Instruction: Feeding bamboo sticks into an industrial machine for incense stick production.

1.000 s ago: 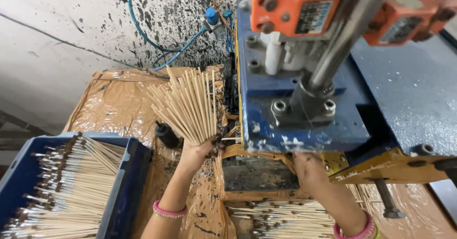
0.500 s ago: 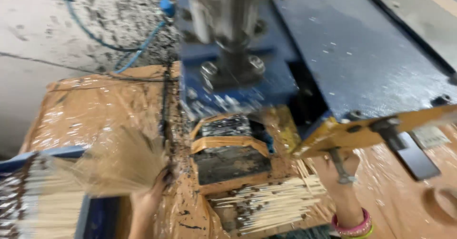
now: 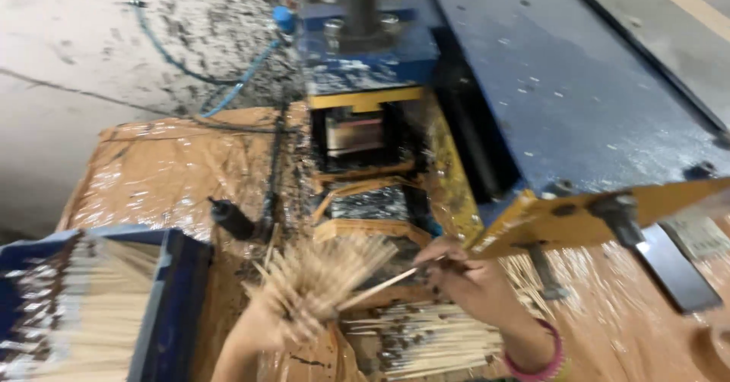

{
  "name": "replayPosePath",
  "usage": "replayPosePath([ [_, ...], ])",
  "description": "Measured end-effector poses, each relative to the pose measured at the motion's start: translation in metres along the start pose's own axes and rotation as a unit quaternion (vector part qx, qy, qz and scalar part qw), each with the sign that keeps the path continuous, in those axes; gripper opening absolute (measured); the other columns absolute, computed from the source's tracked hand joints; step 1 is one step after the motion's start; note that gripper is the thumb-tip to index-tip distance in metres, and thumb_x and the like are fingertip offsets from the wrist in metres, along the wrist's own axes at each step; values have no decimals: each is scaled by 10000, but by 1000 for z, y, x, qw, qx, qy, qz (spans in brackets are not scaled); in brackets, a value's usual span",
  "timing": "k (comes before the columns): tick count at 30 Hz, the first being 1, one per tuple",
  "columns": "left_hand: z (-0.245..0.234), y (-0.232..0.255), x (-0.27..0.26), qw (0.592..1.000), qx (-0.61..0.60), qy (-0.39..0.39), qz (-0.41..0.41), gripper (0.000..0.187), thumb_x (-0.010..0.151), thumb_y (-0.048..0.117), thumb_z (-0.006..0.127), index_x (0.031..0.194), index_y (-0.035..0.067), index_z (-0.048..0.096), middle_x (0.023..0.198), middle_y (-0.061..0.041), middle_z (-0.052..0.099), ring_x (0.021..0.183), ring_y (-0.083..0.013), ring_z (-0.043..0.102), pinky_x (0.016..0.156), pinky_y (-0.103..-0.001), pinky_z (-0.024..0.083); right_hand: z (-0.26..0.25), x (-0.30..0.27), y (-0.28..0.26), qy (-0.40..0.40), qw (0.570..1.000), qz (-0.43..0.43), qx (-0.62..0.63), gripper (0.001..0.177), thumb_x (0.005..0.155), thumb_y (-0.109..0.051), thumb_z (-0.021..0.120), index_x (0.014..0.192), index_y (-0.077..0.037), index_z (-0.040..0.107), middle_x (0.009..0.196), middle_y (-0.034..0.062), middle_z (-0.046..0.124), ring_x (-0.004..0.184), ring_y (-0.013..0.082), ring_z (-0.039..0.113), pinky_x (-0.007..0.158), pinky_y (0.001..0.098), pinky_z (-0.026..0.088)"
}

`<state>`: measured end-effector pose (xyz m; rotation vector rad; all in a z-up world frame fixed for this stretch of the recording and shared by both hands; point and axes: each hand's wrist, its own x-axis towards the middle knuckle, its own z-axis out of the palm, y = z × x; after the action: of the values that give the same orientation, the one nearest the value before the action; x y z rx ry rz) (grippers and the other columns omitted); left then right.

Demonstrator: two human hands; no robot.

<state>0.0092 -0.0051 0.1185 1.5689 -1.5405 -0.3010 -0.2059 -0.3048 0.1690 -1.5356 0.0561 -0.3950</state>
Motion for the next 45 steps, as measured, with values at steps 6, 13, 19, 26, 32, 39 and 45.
replayPosePath([
  [6, -52, -20, 46, 912, -244, 226, -241, 140, 869, -2, 681, 989, -74, 674, 780, -189, 701, 607, -251, 661, 501, -357, 512, 11, 66, -11, -36, 940, -152, -304, 300, 893, 20, 695, 1168, -97, 720, 1019, 54, 751, 883, 148, 684, 749, 264, 533],
  [13, -34, -43, 91, 861, -353, 303, -203, 186, 823, -44, 586, 997, -61, 648, 782, -131, 710, 652, -230, 716, 552, -340, 604, -9, 73, 41, 69, 788, -261, -554, 494, 742, 21, 628, 1225, -40, 708, 1192, 163, 715, 1102, 335, 637, 941, 413, 506],
  [19, -35, -33, 91, 839, -377, 306, -247, 192, 854, 9, 619, 1041, -30, 636, 782, -129, 710, 657, -216, 716, 524, -322, 554, -73, 54, 156, 34, 818, 165, -550, 222, 1057, -163, 528, 1140, -87, 720, 907, 134, 715, 813, 254, 705, 805, 379, 558],
  [26, -19, -27, 61, 828, -309, 416, -216, 219, 889, -39, 627, 1107, -24, 640, 1003, -128, 741, 820, -215, 714, 679, -350, 601, 44, 38, -84, 135, 846, -116, -503, 163, 961, -104, 631, 1070, -35, 730, 963, 121, 738, 880, 222, 701, 791, 367, 542],
  [32, 27, -136, -105, 895, 181, 372, -168, 246, 837, -71, 686, 1073, -37, 751, 1132, -155, 731, 1053, -300, 697, 945, -421, 551, -84, -49, 26, 344, 835, -110, -414, 119, 859, -32, 685, 970, 6, 704, 894, 103, 729, 745, 177, 686, 675, 317, 514],
  [39, 61, -89, -159, 945, 167, 260, -106, 219, 842, 16, 725, 1058, -18, 722, 1041, -140, 722, 953, -309, 716, 863, -408, 560, -81, -72, 63, 383, 842, 118, -360, 305, 867, 3, 738, 1172, -13, 724, 728, 127, 655, 594, 232, 595, 525, 352, 459],
  [45, 12, -22, -60, 949, -105, 227, -194, 270, 869, 52, 717, 1122, -37, 691, 1001, -161, 730, 831, -276, 737, 701, -376, 582, -5, -15, 14, -21, 997, -73, -20, 281, 912, 95, 662, 1171, 0, 714, 1012, 69, 659, 875, 103, 644, 731, 251, 524],
])
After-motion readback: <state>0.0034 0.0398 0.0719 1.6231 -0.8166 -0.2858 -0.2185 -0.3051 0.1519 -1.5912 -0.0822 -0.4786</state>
